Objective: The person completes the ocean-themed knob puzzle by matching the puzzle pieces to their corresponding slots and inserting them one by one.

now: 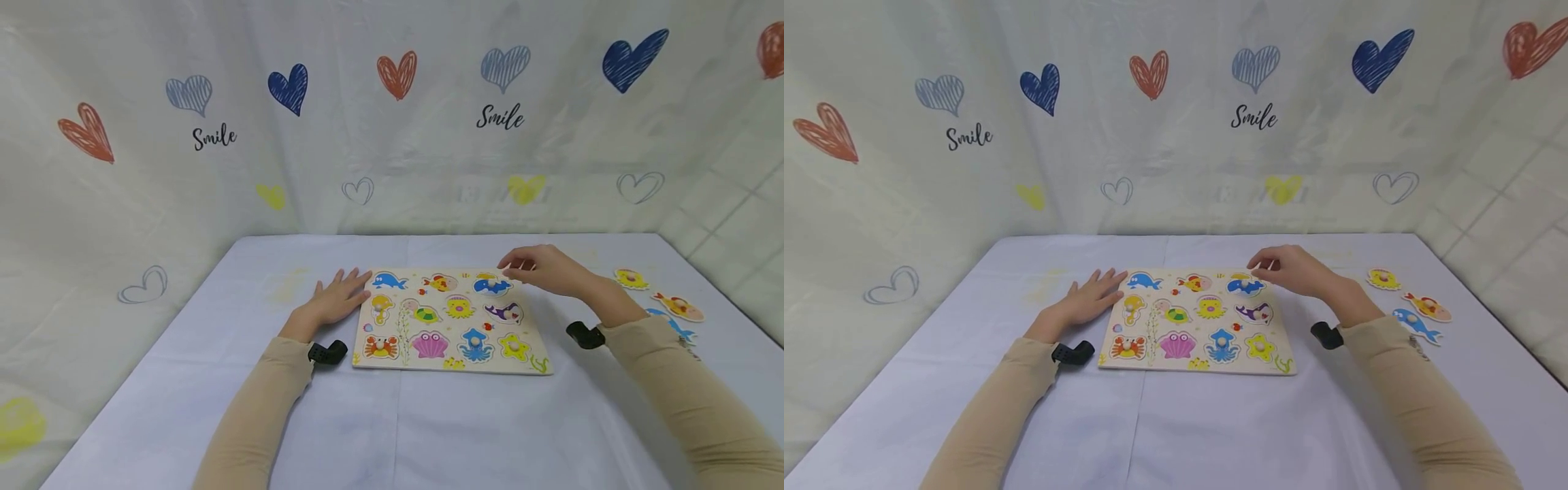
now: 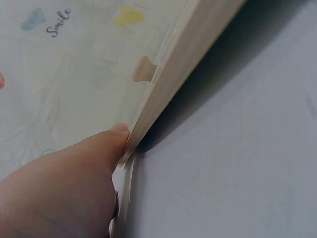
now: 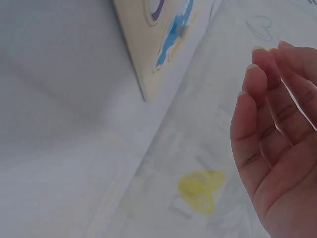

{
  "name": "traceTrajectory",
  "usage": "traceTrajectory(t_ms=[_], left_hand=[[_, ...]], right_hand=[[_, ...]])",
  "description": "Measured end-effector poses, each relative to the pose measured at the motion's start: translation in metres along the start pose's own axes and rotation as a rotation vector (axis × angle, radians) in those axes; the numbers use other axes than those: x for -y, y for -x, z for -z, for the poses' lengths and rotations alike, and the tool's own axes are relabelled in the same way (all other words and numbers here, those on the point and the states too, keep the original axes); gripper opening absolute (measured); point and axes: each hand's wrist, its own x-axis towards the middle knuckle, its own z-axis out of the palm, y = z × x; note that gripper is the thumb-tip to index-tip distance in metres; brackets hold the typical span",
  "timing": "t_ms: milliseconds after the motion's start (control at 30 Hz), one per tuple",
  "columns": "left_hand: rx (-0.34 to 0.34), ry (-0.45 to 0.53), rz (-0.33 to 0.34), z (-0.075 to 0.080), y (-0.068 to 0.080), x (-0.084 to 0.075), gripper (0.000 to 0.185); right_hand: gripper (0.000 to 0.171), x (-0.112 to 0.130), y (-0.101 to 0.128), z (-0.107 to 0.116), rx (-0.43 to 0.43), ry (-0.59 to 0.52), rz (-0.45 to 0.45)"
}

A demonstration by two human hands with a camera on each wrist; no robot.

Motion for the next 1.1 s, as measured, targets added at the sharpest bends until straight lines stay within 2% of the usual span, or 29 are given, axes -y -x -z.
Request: traceTrajectory(t_ms=[433,667,1100], left_hand=[[0.002,0.006,0.004,0.000,0.000,0.001,0.064],[0.002,-0.009,0.000,-0.004,-0.001,0.003,0.065],[-0.001,-0.009,-0.001,-0.002,0.000,0.001,0.064]], right_hand=[[0.022,-0.043,0.044,0.022,0.089,-0.063,-0.083],[0.023,-0.061,0.060,0.033,0.164,-0.036,-0.135],[0.024,-0.101,0.093,0.050,0.208,-0.014,-0.265]])
